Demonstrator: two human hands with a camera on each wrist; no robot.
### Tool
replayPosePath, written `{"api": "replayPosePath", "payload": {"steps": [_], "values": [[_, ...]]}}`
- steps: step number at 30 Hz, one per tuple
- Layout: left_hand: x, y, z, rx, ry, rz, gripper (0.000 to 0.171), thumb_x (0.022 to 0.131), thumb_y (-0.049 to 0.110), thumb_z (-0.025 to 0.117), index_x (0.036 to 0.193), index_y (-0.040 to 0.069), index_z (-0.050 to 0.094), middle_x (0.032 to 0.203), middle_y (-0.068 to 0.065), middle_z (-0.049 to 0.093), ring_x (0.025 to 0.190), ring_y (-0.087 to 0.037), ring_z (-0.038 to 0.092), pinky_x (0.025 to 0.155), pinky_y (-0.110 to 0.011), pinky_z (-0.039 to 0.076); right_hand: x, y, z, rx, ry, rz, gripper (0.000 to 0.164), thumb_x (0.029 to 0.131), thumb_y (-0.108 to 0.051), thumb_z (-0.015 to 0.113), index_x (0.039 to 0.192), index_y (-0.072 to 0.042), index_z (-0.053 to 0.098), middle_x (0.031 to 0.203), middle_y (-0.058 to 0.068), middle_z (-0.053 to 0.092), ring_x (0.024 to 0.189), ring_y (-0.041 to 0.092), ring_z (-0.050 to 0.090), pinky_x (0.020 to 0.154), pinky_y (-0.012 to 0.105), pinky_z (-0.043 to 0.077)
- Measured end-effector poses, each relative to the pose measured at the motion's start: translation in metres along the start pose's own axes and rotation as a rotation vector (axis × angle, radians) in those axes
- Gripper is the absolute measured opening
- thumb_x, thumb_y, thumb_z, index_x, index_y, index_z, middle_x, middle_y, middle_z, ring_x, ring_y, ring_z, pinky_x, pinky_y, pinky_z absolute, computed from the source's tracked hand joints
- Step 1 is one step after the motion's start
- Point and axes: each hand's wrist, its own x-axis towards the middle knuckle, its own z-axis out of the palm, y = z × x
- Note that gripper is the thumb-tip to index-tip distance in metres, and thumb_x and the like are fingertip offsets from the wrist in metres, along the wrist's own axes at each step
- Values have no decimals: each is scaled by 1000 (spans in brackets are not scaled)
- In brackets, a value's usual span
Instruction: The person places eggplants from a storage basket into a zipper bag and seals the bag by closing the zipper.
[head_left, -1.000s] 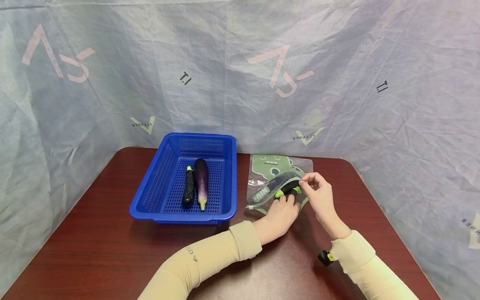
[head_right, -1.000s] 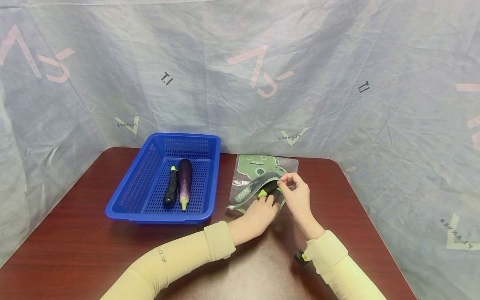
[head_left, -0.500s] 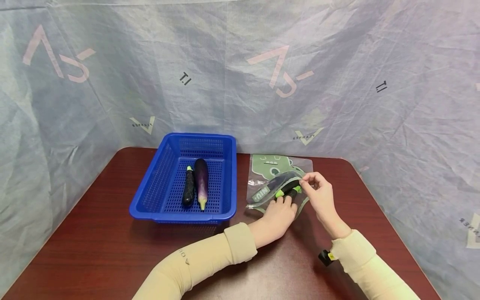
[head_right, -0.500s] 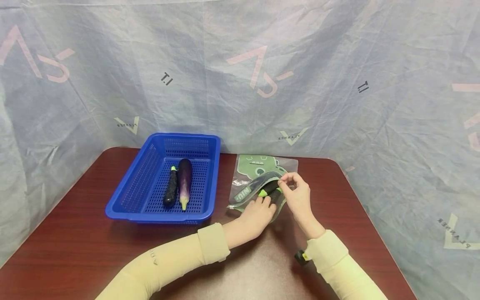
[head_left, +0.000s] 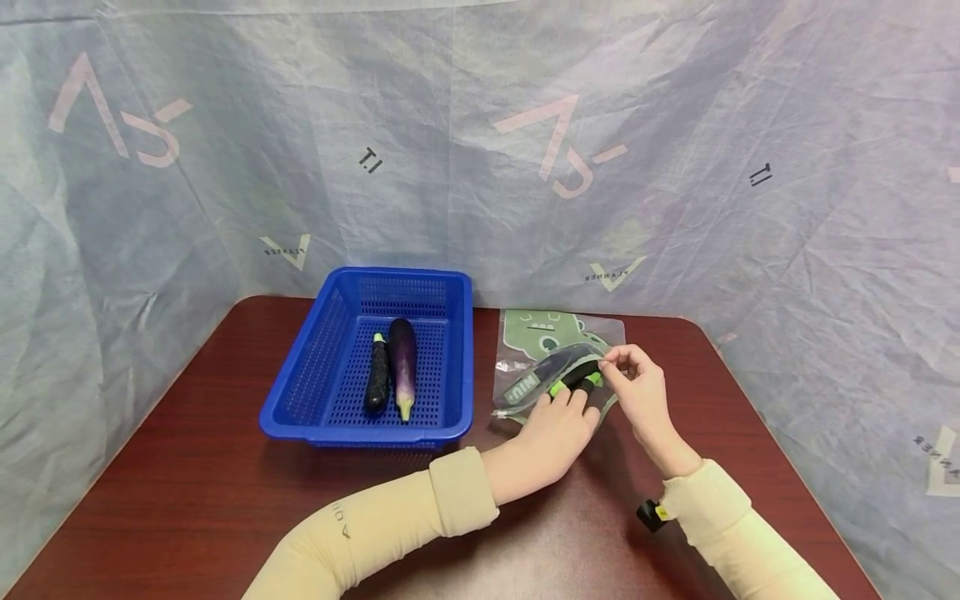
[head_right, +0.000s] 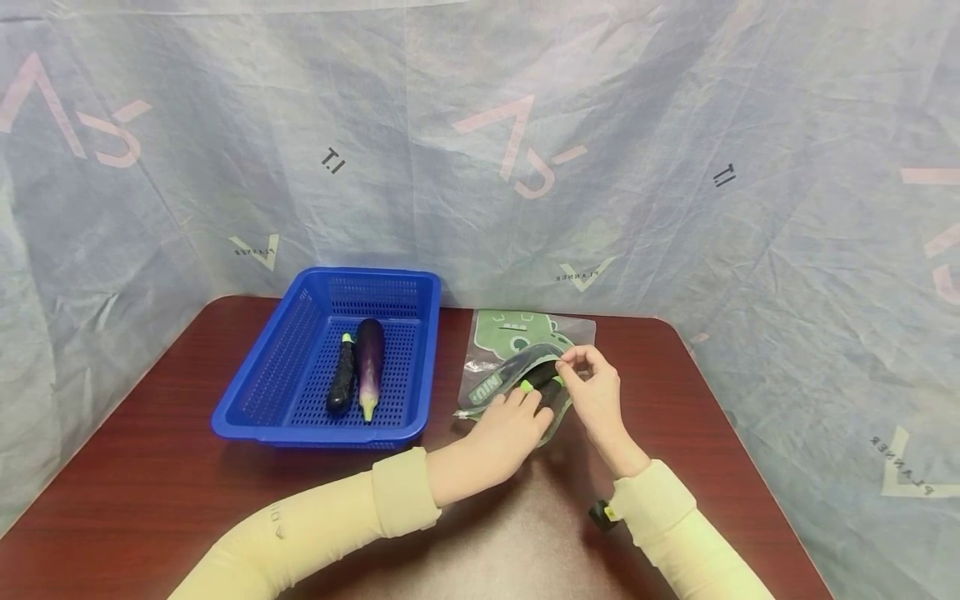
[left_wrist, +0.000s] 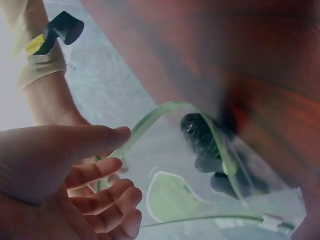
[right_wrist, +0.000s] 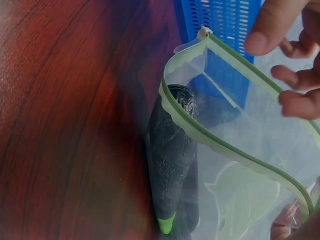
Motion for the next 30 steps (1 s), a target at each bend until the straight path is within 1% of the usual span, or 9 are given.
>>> {"api": "replayPosePath", "payload": {"steps": [2, 6, 9, 13, 16, 18, 23, 26, 30], "values": [[-3, -3, -5, -3, 17, 1, 18, 84, 26, 68, 96, 20, 55, 98, 1, 51, 88, -16, 47, 62, -28, 35, 0, 1, 0, -9, -1, -5, 10, 86, -2, 61, 91, 6, 58, 79, 5, 56, 65, 10, 50, 56, 18, 41], [-6, -10, -15, -19, 24, 10, 22, 83, 26, 70, 98, 21, 55, 101, 1, 51, 92, -16, 48, 65, -28, 35, -1, 1, 0, -13, 1, -16, 11, 86, -5, 63, 90, 4, 58, 80, 7, 56, 65, 11, 50, 56, 17, 41], [-6, -16, -21, -34, 34, 18, 32, 80, 34, 73, 103, 21, 55, 104, 0, 52, 95, -17, 48, 68, -30, 37, -2, 2, 1, -14, 6, -20, 12, 85, -5, 63, 90, 4, 58, 79, 7, 56, 64, 11, 49, 56, 17, 41], [-7, -24, -26, -37, 87, 31, 43, 75, 43, 75, 106, 20, 56, 105, -1, 54, 96, -19, 49, 69, -31, 38, -1, 2, 1, -15, 10, -19, 11, 85, -3, 63, 90, 5, 58, 79, 7, 56, 64, 10, 49, 56, 18, 41], [-9, -31, -30, -32, 127, 40, 41, 75, 41, 73, 106, 19, 57, 104, -2, 55, 95, -19, 49, 69, -31, 39, -1, 1, 1, -10, 13, -14, 10, 84, 0, 62, 91, 7, 58, 80, 7, 57, 64, 10, 49, 56, 17, 41], [-10, -37, -34, -30, 129, 49, 40, 76, 39, 73, 107, 20, 57, 104, -2, 55, 95, -19, 50, 70, -32, 40, -1, 0, 1, -8, 12, -9, 10, 84, 2, 61, 91, 7, 57, 80, 8, 57, 63, 8, 49, 56, 17, 41], [-12, -52, -43, -49, 94, 63, 39, 77, 35, 72, 110, 20, 57, 105, -3, 55, 97, -20, 49, 73, -36, 42, -1, -1, 1, -8, 12, -14, 10, 84, 0, 62, 90, 6, 58, 80, 8, 57, 63, 5, 49, 56, 17, 41], [-14, -61, -46, -48, 111, 70, 35, 79, 34, 69, 110, 20, 58, 106, -3, 55, 99, -21, 49, 75, -38, 43, -2, -2, 1, -9, 14, -19, 11, 84, -4, 63, 89, 4, 58, 79, 8, 57, 63, 5, 49, 57, 17, 41], [-16, -75, -49, -31, 138, 82, 35, 79, 33, 69, 109, 21, 57, 107, -4, 53, 97, -21, 49, 74, -37, 44, -1, 1, 0, -5, 21, -13, 13, 84, -8, 65, 89, 3, 58, 79, 7, 58, 63, 6, 49, 57, 17, 41]]}}
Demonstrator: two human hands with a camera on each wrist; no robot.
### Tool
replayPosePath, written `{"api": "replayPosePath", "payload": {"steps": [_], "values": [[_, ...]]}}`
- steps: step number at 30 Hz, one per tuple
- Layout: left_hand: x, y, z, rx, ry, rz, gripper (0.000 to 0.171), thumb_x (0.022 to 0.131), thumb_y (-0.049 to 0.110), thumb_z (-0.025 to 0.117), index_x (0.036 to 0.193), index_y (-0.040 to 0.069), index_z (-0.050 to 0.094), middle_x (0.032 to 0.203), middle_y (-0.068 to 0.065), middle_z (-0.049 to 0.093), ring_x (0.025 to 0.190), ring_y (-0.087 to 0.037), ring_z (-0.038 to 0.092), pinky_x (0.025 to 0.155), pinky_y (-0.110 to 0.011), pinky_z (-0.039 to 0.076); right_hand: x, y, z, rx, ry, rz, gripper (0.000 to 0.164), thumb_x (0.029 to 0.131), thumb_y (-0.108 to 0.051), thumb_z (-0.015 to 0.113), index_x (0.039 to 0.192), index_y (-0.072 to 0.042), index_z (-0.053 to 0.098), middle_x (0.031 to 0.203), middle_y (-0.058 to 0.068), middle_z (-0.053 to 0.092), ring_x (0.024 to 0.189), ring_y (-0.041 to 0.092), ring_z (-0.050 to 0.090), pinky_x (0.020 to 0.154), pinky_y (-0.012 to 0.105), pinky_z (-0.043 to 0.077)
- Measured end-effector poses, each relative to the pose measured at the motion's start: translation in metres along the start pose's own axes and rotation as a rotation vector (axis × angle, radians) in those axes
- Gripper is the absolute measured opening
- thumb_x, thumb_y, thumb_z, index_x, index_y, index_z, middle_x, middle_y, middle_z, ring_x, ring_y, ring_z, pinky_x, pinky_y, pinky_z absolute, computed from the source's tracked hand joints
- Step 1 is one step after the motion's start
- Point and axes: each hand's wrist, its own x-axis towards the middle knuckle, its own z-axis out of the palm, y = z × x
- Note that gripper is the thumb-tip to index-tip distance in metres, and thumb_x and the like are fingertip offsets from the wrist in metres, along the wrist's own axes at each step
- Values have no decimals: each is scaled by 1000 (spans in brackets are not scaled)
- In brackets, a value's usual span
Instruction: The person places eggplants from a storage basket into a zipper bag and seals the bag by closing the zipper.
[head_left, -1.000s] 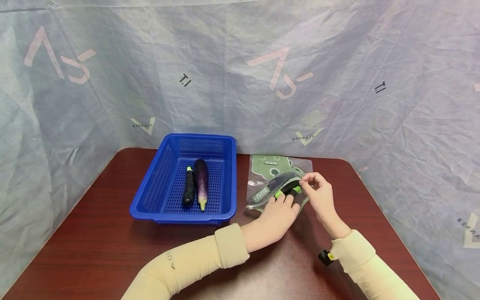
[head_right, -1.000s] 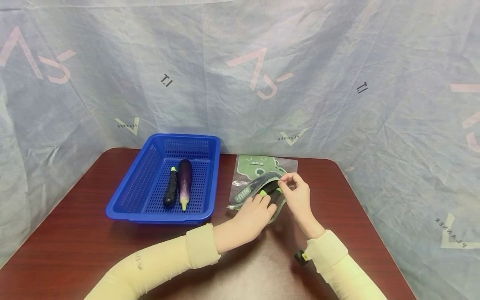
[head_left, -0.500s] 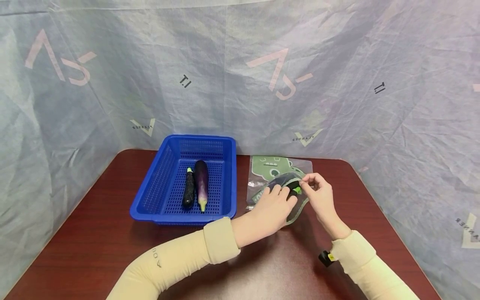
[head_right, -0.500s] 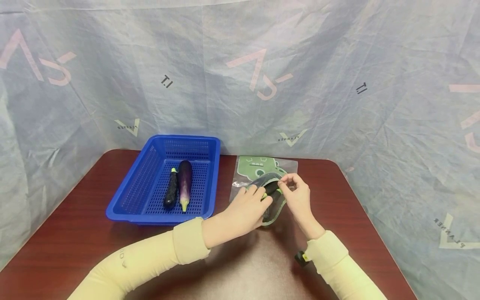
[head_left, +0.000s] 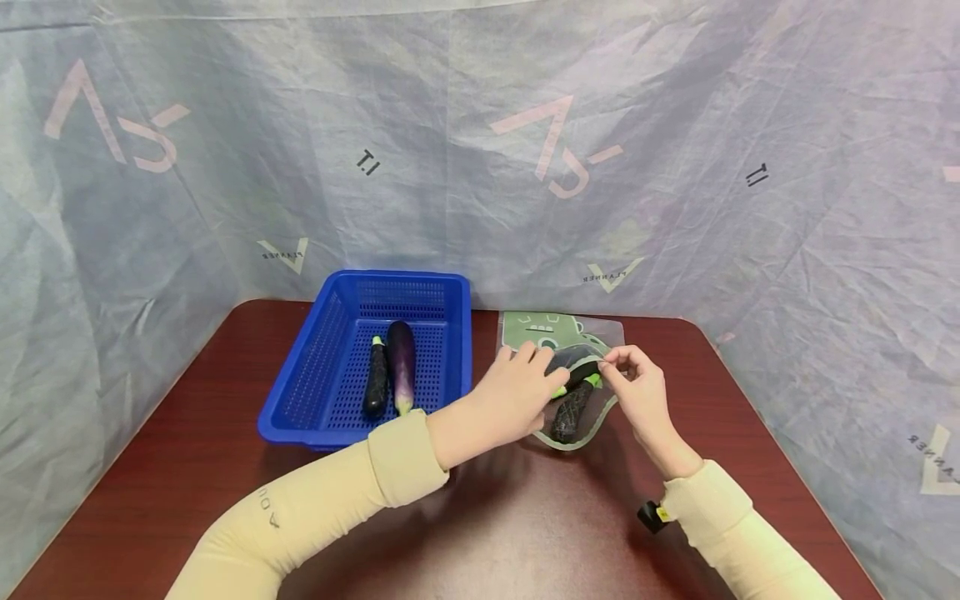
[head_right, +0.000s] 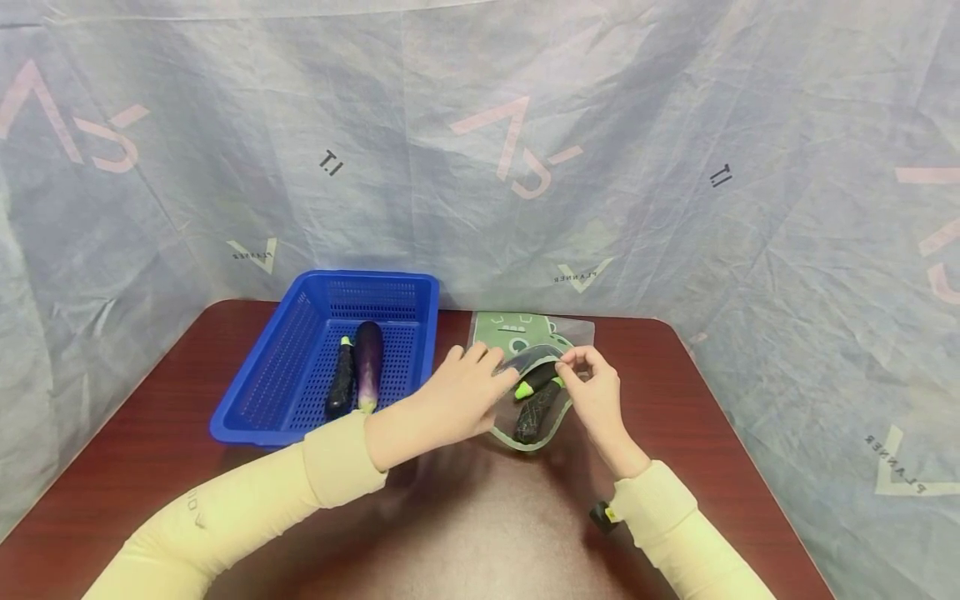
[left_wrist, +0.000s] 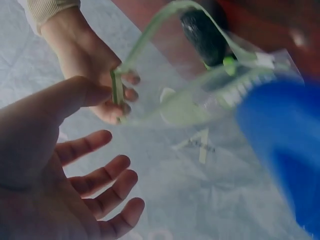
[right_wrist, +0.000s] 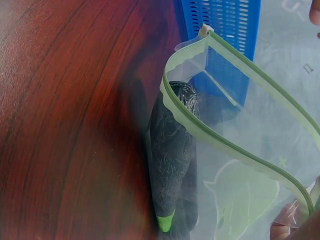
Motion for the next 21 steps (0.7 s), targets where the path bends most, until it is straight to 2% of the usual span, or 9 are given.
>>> {"api": "replayPosePath", "payload": {"steps": [8, 15, 21], "values": [[-4, -31, -9, -25, -25, -6, 50, 71, 37, 76, 112, 22, 53, 109, -3, 51, 95, -23, 46, 68, -35, 35, 7, 24, -2, 15, 17, 13, 11, 84, -5, 65, 90, 2, 60, 78, -4, 58, 65, 6, 50, 58, 17, 41], [-10, -62, -19, -51, -44, 17, 46, 72, 30, 75, 111, 19, 52, 107, -3, 48, 97, -24, 44, 71, -37, 35, 8, 31, -2, 16, 27, -31, 17, 84, -14, 68, 90, 0, 61, 77, -4, 58, 64, 7, 50, 57, 18, 41], [-17, -91, -19, -59, -57, 26, 46, 74, 29, 74, 113, 19, 53, 108, -4, 48, 99, -25, 42, 73, -40, 34, 8, 31, -1, 16, 27, -33, 13, 83, -8, 67, 90, 1, 60, 77, -5, 58, 64, 6, 50, 57, 17, 41]]}}
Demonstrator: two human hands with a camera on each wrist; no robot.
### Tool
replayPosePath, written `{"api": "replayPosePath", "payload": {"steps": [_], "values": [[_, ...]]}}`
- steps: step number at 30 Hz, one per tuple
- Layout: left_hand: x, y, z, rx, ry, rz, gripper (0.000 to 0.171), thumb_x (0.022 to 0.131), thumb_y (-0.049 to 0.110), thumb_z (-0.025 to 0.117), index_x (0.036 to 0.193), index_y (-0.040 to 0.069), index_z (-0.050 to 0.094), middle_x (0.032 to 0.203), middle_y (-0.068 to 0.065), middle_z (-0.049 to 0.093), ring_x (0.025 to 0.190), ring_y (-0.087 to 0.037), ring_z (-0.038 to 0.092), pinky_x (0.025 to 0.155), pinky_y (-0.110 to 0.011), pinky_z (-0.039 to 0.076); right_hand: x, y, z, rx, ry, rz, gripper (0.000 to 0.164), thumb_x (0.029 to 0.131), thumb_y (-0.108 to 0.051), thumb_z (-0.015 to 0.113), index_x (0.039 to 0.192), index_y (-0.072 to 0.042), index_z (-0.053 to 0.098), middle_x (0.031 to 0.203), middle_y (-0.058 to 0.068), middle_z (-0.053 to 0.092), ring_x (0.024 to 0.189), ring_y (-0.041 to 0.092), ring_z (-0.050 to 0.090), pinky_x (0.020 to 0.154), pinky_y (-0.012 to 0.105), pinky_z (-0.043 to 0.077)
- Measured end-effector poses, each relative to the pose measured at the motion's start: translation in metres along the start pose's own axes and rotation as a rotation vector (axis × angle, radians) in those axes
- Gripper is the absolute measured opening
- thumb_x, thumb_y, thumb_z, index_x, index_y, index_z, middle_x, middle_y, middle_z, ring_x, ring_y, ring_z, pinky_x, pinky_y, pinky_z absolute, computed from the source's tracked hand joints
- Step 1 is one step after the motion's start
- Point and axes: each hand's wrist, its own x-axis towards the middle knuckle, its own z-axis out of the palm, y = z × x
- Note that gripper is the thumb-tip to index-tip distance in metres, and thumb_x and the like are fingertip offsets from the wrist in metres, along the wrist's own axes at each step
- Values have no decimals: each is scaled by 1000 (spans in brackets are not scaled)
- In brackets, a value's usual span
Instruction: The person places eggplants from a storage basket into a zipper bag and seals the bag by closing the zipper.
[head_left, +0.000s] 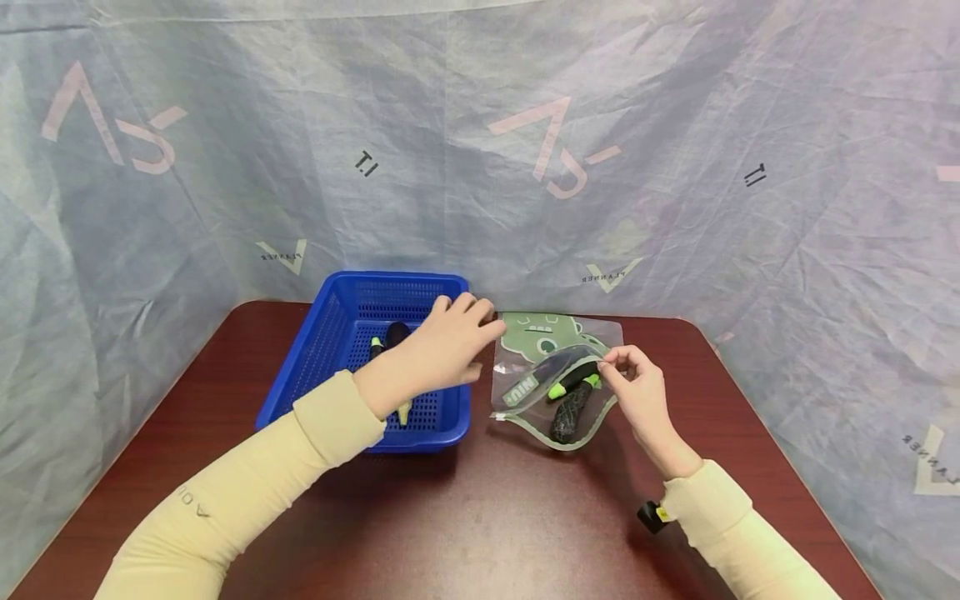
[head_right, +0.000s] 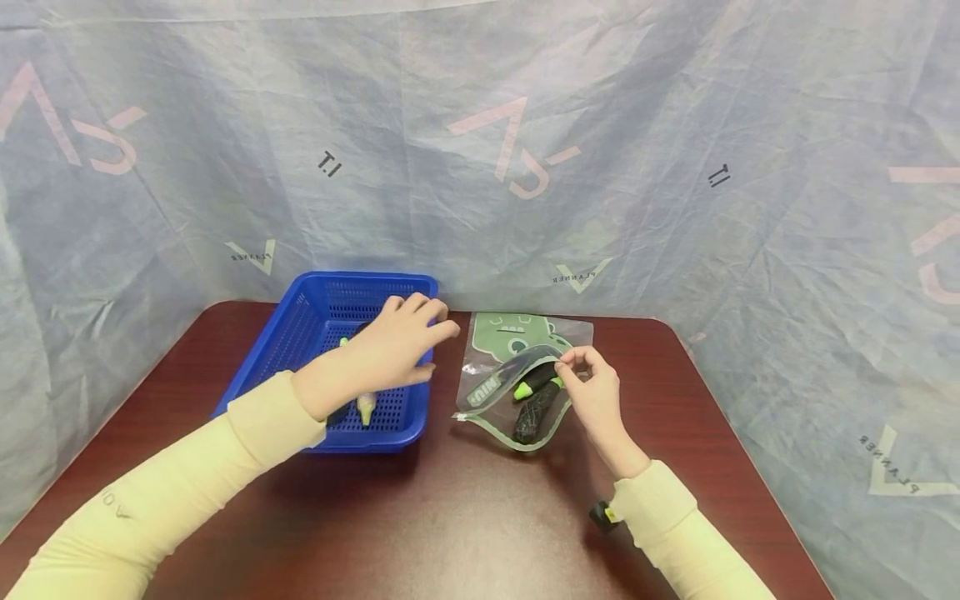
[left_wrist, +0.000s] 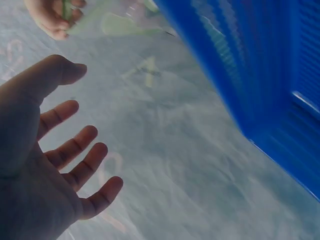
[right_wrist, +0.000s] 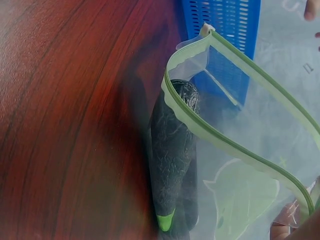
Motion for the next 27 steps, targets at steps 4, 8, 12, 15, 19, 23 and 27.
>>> {"api": "replayPosePath", "payload": {"steps": [4, 8, 12, 15, 19, 23, 27], "values": [[-5, -19, 1, -14, -34, -35, 49, 75, 28, 75, 118, 19, 53, 113, -6, 48, 102, -27, 42, 76, -43, 35, 1, 0, 1, -5, 0, 7, 11, 83, -5, 66, 90, 1, 60, 77, -4, 57, 64, 5, 49, 57, 17, 41], [-10, -36, 5, -35, -95, -93, 52, 77, 28, 75, 122, 19, 51, 118, -8, 47, 106, -29, 40, 79, -46, 35, 1, -3, 1, -9, -10, 27, 10, 83, 0, 65, 90, 4, 59, 76, -5, 56, 63, 4, 49, 57, 16, 41], [-14, -53, 11, -69, -163, -169, 55, 80, 30, 74, 127, 19, 48, 121, -9, 45, 109, -31, 39, 83, -49, 35, -2, -16, 1, -8, -23, 35, 10, 83, 3, 63, 90, 7, 59, 76, -1, 57, 63, 5, 49, 57, 16, 41], [-17, -65, 16, -96, -206, -235, 56, 80, 31, 73, 128, 18, 48, 124, -12, 44, 112, -33, 39, 86, -52, 35, -4, -27, 2, -7, -25, 37, 9, 83, 5, 62, 90, 9, 58, 76, 2, 57, 62, 4, 49, 56, 16, 41], [-22, -79, 24, -132, -251, -334, 56, 79, 31, 74, 127, 18, 49, 124, -14, 43, 113, -35, 38, 84, -52, 35, -6, -33, 3, -19, -22, 43, 8, 83, 6, 61, 90, 9, 57, 77, 3, 57, 62, 4, 49, 57, 16, 41], [-25, -89, 29, -170, -296, -419, 60, 79, 30, 75, 130, 16, 47, 126, -17, 41, 115, -38, 37, 86, -55, 34, -5, -33, 3, -25, -25, 41, 9, 83, 5, 61, 90, 9, 57, 78, 2, 57, 64, 6, 49, 56, 16, 41], [-27, -94, 33, -190, -351, -487, 64, 79, 30, 75, 132, 14, 44, 134, -21, 37, 120, -42, 34, 92, -61, 32, -5, -32, 3, -17, -28, 46, 9, 83, 5, 61, 91, 9, 58, 78, 1, 57, 64, 7, 49, 56, 16, 41]]}}
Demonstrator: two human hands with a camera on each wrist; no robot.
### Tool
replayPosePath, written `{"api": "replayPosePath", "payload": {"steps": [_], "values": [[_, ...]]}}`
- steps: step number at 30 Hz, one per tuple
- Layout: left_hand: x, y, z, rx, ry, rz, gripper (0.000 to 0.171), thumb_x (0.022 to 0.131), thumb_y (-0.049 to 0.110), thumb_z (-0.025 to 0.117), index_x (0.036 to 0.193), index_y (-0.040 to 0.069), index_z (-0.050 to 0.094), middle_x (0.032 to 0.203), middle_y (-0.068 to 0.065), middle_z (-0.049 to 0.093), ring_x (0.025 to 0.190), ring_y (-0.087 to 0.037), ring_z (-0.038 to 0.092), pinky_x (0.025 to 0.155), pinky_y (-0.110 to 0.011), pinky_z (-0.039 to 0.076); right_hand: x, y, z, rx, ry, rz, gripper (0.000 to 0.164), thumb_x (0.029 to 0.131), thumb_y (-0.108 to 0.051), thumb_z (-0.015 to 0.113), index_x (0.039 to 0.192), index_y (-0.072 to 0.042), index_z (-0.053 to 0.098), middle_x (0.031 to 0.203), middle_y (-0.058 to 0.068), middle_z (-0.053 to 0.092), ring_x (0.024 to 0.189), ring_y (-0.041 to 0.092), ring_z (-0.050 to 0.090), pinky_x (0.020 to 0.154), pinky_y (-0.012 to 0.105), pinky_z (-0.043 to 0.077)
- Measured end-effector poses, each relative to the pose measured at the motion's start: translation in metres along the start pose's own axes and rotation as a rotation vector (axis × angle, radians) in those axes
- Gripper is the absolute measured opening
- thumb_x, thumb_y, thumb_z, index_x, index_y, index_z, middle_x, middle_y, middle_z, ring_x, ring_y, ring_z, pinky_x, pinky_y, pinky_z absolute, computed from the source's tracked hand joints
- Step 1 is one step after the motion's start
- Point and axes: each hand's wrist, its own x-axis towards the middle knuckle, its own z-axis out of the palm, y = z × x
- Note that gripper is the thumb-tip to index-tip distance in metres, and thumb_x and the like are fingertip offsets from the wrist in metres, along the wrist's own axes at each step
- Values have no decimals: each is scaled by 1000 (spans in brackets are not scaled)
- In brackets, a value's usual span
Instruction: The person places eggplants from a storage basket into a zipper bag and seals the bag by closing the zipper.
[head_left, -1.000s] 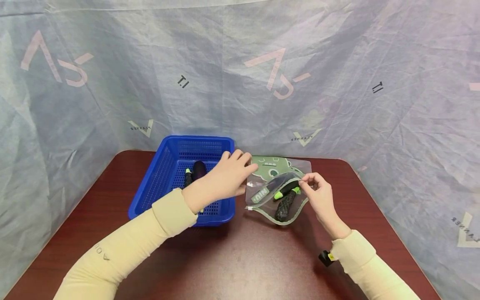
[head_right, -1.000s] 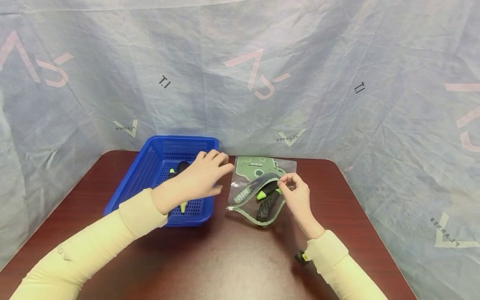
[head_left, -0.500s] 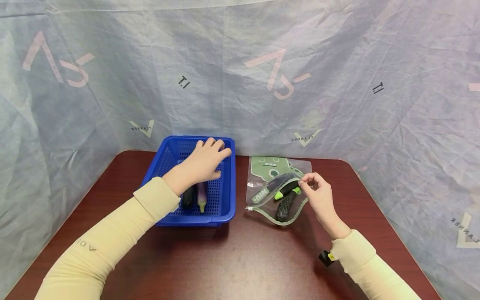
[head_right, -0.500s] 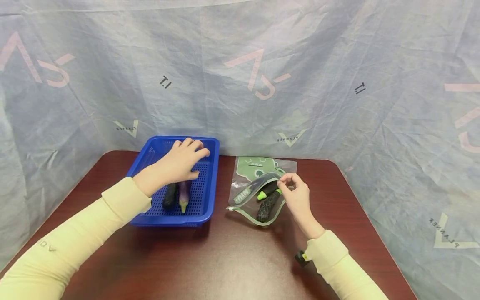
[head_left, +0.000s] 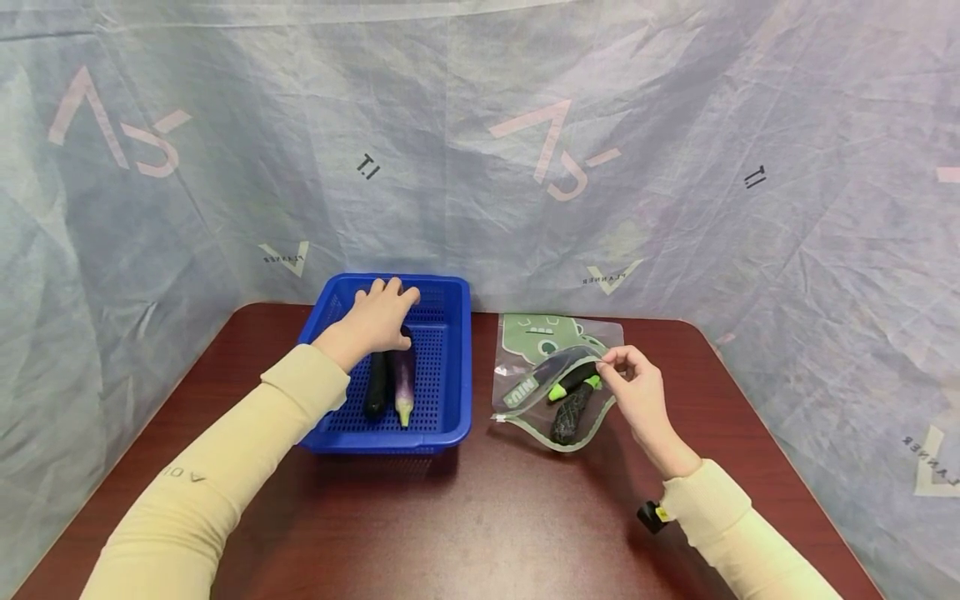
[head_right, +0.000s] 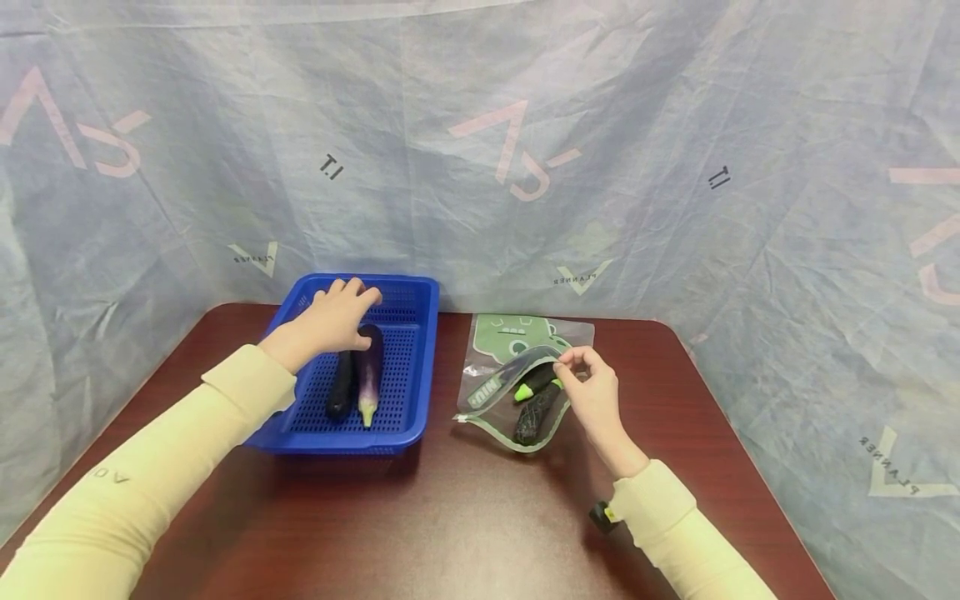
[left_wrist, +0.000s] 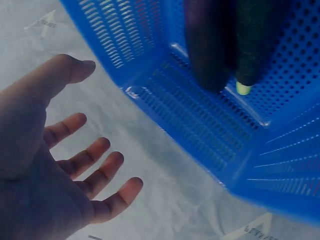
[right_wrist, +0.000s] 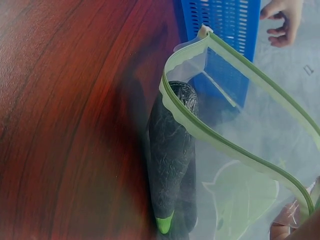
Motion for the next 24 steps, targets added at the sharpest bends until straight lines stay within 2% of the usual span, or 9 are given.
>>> {"api": "replayPosePath", "payload": {"steps": [10, 16, 24], "values": [[10, -21, 21, -22, -110, -133, 81, 80, 33, 73, 143, 2, 32, 143, -30, 28, 129, -50, 26, 97, -65, 29, 0, -1, -1, 2, -7, 0, 10, 84, 1, 61, 91, 7, 58, 78, 3, 57, 64, 7, 50, 56, 16, 42], [11, -28, 28, -46, -186, -197, 83, 81, 34, 71, 142, -3, 31, 143, -32, 28, 129, -52, 26, 98, -65, 29, -1, -1, -1, -10, -11, 1, 10, 85, -1, 62, 91, 6, 58, 79, 3, 57, 65, 9, 51, 56, 17, 42], [9, -32, 36, -107, -334, -272, 81, 83, 35, 66, 143, -6, 28, 145, -34, 24, 130, -53, 25, 100, -63, 29, -1, -3, 0, -7, 4, 1, 10, 83, 3, 62, 91, 8, 59, 78, 3, 57, 63, 8, 50, 56, 17, 41]]}}
